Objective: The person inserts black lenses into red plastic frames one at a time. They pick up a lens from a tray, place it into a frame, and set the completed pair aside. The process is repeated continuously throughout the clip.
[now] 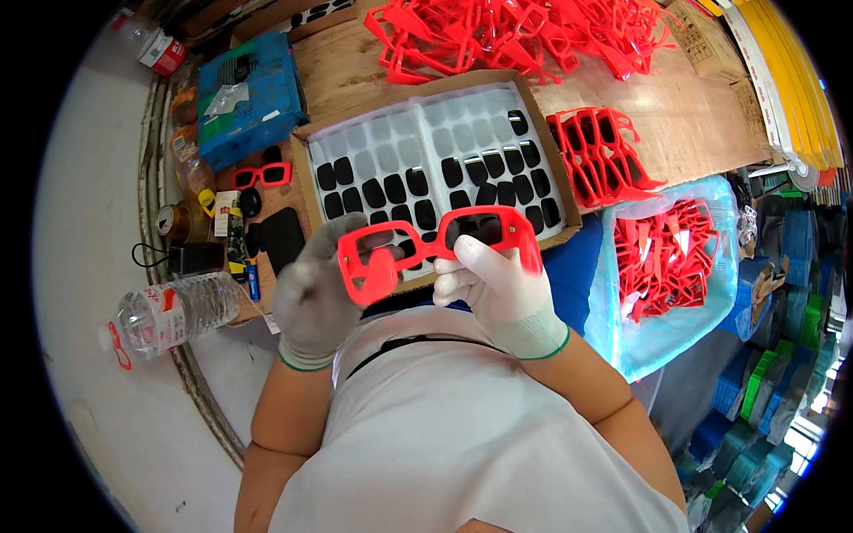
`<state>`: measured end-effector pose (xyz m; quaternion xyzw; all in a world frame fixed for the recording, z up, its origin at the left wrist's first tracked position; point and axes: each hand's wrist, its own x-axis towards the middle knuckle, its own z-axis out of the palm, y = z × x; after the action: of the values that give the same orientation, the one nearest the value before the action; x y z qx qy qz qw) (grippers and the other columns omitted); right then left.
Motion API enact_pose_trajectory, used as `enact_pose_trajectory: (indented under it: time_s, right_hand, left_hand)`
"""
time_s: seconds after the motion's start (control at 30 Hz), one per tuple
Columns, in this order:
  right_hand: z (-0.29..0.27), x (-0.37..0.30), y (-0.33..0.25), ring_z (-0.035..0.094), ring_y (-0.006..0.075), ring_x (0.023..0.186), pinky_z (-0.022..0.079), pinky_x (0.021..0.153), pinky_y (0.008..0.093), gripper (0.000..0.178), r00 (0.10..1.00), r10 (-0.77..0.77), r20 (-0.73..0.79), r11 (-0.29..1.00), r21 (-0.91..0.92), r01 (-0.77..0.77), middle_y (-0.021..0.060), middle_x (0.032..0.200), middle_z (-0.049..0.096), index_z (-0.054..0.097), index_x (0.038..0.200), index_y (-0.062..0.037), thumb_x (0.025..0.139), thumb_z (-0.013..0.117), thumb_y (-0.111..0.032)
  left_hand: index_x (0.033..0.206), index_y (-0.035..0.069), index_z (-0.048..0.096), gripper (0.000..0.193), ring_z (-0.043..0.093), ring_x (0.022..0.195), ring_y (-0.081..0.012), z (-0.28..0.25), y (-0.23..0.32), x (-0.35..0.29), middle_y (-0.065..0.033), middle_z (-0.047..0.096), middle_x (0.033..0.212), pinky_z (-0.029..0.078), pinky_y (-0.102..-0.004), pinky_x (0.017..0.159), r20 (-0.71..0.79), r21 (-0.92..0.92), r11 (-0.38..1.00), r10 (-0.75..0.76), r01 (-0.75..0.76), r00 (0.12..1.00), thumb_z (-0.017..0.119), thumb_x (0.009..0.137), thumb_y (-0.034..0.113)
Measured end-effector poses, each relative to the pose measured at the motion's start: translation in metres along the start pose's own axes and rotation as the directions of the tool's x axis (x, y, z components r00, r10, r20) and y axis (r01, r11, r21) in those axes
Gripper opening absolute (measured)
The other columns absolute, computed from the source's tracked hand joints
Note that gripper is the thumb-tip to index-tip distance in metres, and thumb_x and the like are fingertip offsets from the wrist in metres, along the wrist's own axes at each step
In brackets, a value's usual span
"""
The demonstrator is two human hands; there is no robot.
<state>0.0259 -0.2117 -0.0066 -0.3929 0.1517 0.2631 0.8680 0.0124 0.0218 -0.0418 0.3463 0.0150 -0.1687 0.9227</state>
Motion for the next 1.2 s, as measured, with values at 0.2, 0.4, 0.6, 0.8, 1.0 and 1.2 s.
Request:
enact_pose_trajectory:
  time_s: [0.2, 0.4, 0.6, 0.8, 1.0, 1.2]
  right_hand:
    - [0.0, 0.003, 0.013, 0.065, 0.0147, 0.079, 0.056, 0.075, 0.0318, 0.031, 0.987, 0.114, 0.116, 0.993, -0.002, -0.114, 0.0086, 0.097, 0.068, 0.06, 0.121, 0.0013, 0.096, 0.067, -0.017]
    - [-0.004, -0.006, -0.011, 0.062, 0.0188, 0.114, 0.05, 0.101, 0.0369, 0.048, 0.901, 0.151, 0.407, 0.976, -0.208, -0.07, 0.0126, 0.122, 0.066, 0.055, 0.136, 0.0024, 0.092, 0.07, -0.009]
    - [0.014, -0.003, -0.022, 0.068, 0.0216, 0.098, 0.055, 0.088, 0.0374, 0.036, 0.875, 0.423, 0.235, 0.883, -0.326, -0.339, 0.0141, 0.111, 0.065, 0.052, 0.129, 0.0033, 0.095, 0.056, -0.005]
    - [0.021, 0.001, -0.014, 0.068, 0.0136, 0.079, 0.057, 0.073, 0.0298, 0.023, 0.898, 0.413, 0.153, 0.783, -0.563, -0.264, 0.0072, 0.091, 0.066, 0.058, 0.115, 0.002, 0.097, 0.05, -0.011]
    - [0.001, 0.009, 0.029, 0.067, 0.0176, 0.074, 0.054, 0.069, 0.0325, 0.018, 0.947, 0.204, 0.247, 0.65, -0.758, 0.058, 0.0108, 0.077, 0.065, 0.062, 0.096, 0.004, 0.094, 0.054, -0.012]
    - [0.003, 0.001, 0.034, 0.069, 0.0248, 0.068, 0.055, 0.065, 0.035, 0.016, 0.963, 0.085, 0.255, 0.592, -0.79, 0.157, 0.0142, 0.072, 0.068, 0.062, 0.09, 0.0041, 0.094, 0.055, -0.01]
  left_hand:
    - [0.139, -0.002, 0.046, 0.047, 0.064, 0.117, -0.0291, 0.019, -0.03, -0.006, -0.019, 0.06, 0.131, 0.056, -0.047, 0.096, -0.19, 0.226, 0.974, 0.028, 0.016, 0.981, 0.061, 0.099, 0.017]
    - [0.11, -0.002, 0.064, 0.022, 0.068, 0.071, -0.0147, 0.03, 0.014, 0.003, -0.0095, 0.071, 0.084, 0.056, -0.0277, 0.061, -0.353, 0.469, 0.878, 0.086, 0.097, 0.932, 0.064, 0.097, 0.017]
    - [0.103, -0.001, 0.065, 0.019, 0.06, 0.067, -0.0088, 0.037, 0.019, 0.015, -0.0041, 0.066, 0.079, 0.047, -0.0233, 0.059, -0.201, 0.686, 0.701, -0.077, 0.196, 0.977, 0.068, 0.091, 0.012]
    - [0.102, -0.001, 0.067, 0.016, 0.059, 0.075, -0.0088, 0.04, -0.002, 0.014, -0.0044, 0.067, 0.084, 0.049, -0.027, 0.067, -0.141, 0.829, 0.555, 0.089, 0.069, 0.986, 0.06, 0.094, 0.011]
    - [0.099, -0.003, 0.067, 0.021, 0.063, 0.077, -0.0141, 0.032, -0.031, 0.012, -0.0096, 0.069, 0.088, 0.051, -0.0307, 0.069, -0.179, 0.69, 0.722, 0.103, 0.05, 0.978, 0.057, 0.098, 0.016]
    - [0.092, -0.006, 0.067, 0.034, 0.068, 0.082, -0.021, 0.045, -0.036, 0.008, -0.0181, 0.071, 0.091, 0.056, -0.0329, 0.075, -0.301, 0.721, 0.632, -0.083, 0.284, 0.95, 0.049, 0.1, 0.021]
